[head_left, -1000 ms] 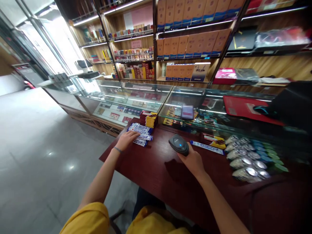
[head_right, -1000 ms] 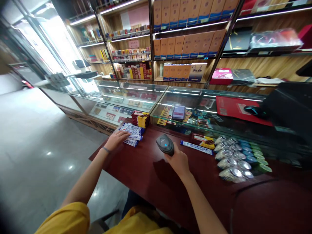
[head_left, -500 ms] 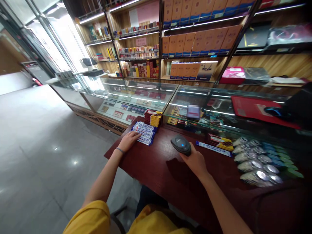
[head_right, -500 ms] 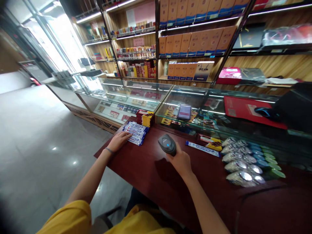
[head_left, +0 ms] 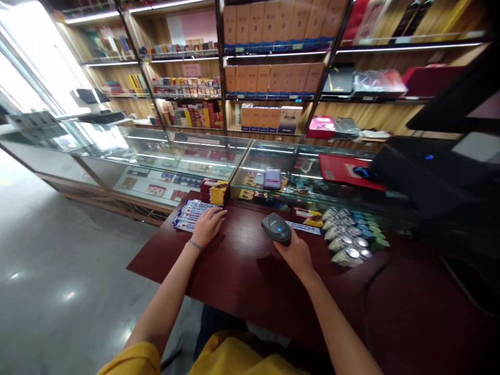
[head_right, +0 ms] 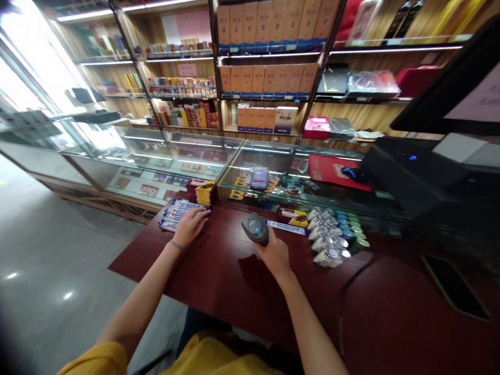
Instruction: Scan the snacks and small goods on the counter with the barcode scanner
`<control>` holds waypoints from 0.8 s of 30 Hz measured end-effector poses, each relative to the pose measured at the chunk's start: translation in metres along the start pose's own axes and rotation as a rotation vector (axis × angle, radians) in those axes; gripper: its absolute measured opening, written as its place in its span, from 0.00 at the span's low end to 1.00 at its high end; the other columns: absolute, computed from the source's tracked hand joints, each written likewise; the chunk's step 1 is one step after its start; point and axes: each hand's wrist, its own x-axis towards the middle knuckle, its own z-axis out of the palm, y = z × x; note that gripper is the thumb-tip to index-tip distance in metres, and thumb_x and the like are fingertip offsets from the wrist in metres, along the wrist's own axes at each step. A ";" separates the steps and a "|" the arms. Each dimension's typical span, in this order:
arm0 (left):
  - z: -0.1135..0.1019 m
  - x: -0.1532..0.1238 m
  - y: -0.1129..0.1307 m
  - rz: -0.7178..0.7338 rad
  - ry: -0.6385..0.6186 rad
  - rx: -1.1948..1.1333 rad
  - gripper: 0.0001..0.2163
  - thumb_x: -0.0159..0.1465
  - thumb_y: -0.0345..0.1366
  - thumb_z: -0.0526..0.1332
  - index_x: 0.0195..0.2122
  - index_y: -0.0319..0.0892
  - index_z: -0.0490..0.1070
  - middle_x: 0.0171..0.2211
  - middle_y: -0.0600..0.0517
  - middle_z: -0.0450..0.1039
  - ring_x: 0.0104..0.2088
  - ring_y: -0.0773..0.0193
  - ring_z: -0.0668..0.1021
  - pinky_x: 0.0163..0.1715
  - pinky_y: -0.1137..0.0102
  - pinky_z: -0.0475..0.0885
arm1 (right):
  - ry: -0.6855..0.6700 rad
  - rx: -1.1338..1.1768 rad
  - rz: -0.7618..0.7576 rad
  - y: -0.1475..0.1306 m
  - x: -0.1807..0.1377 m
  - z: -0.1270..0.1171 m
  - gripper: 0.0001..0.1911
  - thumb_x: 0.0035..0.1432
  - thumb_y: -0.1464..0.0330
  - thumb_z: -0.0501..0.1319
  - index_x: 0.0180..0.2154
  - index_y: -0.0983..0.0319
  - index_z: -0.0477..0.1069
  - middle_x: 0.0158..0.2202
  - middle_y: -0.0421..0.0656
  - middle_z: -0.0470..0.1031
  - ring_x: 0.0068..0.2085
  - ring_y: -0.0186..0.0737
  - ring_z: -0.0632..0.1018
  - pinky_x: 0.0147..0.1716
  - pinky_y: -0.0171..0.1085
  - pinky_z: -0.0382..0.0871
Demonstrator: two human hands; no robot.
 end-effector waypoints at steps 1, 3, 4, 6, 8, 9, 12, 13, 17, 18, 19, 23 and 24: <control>0.011 0.008 0.013 0.008 0.008 -0.039 0.16 0.69 0.34 0.54 0.56 0.46 0.69 0.51 0.45 0.71 0.52 0.56 0.73 0.53 0.59 0.70 | 0.024 0.017 0.017 0.008 -0.003 -0.005 0.25 0.56 0.60 0.60 0.54 0.62 0.66 0.35 0.49 0.81 0.38 0.55 0.82 0.32 0.40 0.70; 0.033 0.023 0.038 0.031 0.010 -0.112 0.15 0.69 0.34 0.54 0.55 0.46 0.69 0.51 0.45 0.71 0.52 0.56 0.74 0.54 0.60 0.70 | 0.073 0.062 0.065 0.024 -0.010 -0.016 0.27 0.55 0.59 0.60 0.55 0.61 0.66 0.36 0.49 0.81 0.40 0.55 0.82 0.34 0.41 0.71; 0.043 0.029 0.050 0.044 0.006 -0.143 0.15 0.69 0.35 0.55 0.55 0.45 0.69 0.51 0.45 0.71 0.52 0.57 0.74 0.54 0.60 0.70 | 0.095 0.089 0.093 0.033 -0.013 -0.022 0.28 0.55 0.59 0.60 0.56 0.61 0.66 0.37 0.49 0.81 0.41 0.54 0.82 0.35 0.41 0.72; 0.064 0.042 0.075 0.069 -0.011 -0.191 0.15 0.68 0.35 0.55 0.55 0.45 0.69 0.50 0.45 0.71 0.52 0.57 0.73 0.55 0.60 0.70 | 0.140 0.150 0.146 0.050 -0.020 -0.033 0.28 0.54 0.58 0.60 0.56 0.61 0.66 0.38 0.49 0.81 0.43 0.53 0.81 0.37 0.42 0.73; 0.083 0.054 0.099 0.087 -0.042 -0.231 0.15 0.68 0.34 0.56 0.55 0.45 0.68 0.51 0.45 0.71 0.53 0.56 0.72 0.55 0.60 0.69 | 0.192 0.199 0.190 0.066 -0.027 -0.042 0.28 0.54 0.58 0.61 0.55 0.59 0.66 0.39 0.48 0.81 0.44 0.52 0.81 0.39 0.42 0.74; 0.092 0.059 0.110 0.094 -0.059 -0.249 0.15 0.68 0.34 0.56 0.55 0.45 0.68 0.51 0.45 0.70 0.53 0.56 0.72 0.55 0.60 0.69 | 0.222 0.210 0.211 0.074 -0.030 -0.046 0.27 0.53 0.58 0.61 0.55 0.59 0.67 0.40 0.48 0.81 0.44 0.52 0.81 0.40 0.43 0.74; 0.118 0.072 0.141 0.125 -0.110 -0.291 0.15 0.67 0.33 0.56 0.55 0.44 0.69 0.52 0.44 0.70 0.54 0.55 0.71 0.56 0.59 0.69 | 0.288 0.192 0.265 0.094 -0.039 -0.056 0.29 0.52 0.57 0.62 0.55 0.59 0.67 0.42 0.49 0.81 0.45 0.52 0.81 0.41 0.45 0.74; 0.126 0.075 0.150 0.138 -0.129 -0.299 0.16 0.67 0.33 0.57 0.55 0.43 0.69 0.52 0.43 0.69 0.54 0.55 0.71 0.56 0.59 0.69 | 0.301 0.178 0.277 0.099 -0.042 -0.059 0.29 0.52 0.57 0.62 0.55 0.59 0.67 0.42 0.49 0.81 0.45 0.53 0.81 0.41 0.45 0.74; 0.156 0.081 0.178 0.167 -0.212 -0.277 0.16 0.67 0.32 0.57 0.56 0.42 0.69 0.54 0.42 0.69 0.54 0.55 0.71 0.55 0.60 0.68 | 0.327 0.139 0.302 0.113 -0.054 -0.069 0.28 0.52 0.56 0.62 0.54 0.60 0.68 0.41 0.51 0.81 0.45 0.55 0.81 0.42 0.45 0.74; 0.161 0.082 0.183 0.168 -0.228 -0.261 0.16 0.67 0.32 0.56 0.56 0.42 0.68 0.54 0.42 0.68 0.54 0.55 0.70 0.55 0.59 0.68 | 0.326 0.139 0.308 0.114 -0.057 -0.071 0.28 0.52 0.56 0.62 0.54 0.60 0.68 0.40 0.51 0.81 0.45 0.55 0.81 0.42 0.45 0.74; 0.166 0.081 0.187 0.169 -0.242 -0.243 0.16 0.67 0.33 0.56 0.56 0.43 0.68 0.55 0.43 0.68 0.54 0.54 0.70 0.55 0.59 0.67 | 0.322 0.144 0.315 0.116 -0.059 -0.073 0.28 0.53 0.56 0.62 0.54 0.60 0.68 0.40 0.50 0.81 0.44 0.55 0.81 0.41 0.45 0.74; 0.173 0.078 0.194 0.188 -0.293 -0.197 0.18 0.68 0.34 0.55 0.59 0.45 0.66 0.56 0.44 0.69 0.55 0.54 0.69 0.55 0.58 0.65 | 0.311 0.177 0.347 0.119 -0.064 -0.077 0.27 0.53 0.56 0.62 0.53 0.59 0.69 0.38 0.50 0.81 0.44 0.55 0.81 0.41 0.44 0.74; 0.173 0.077 0.194 0.181 -0.303 -0.186 0.18 0.68 0.35 0.56 0.59 0.45 0.66 0.55 0.45 0.69 0.54 0.54 0.69 0.54 0.58 0.65 | 0.313 0.185 0.354 0.120 -0.065 -0.077 0.27 0.52 0.55 0.62 0.53 0.59 0.69 0.38 0.51 0.81 0.43 0.55 0.81 0.41 0.44 0.74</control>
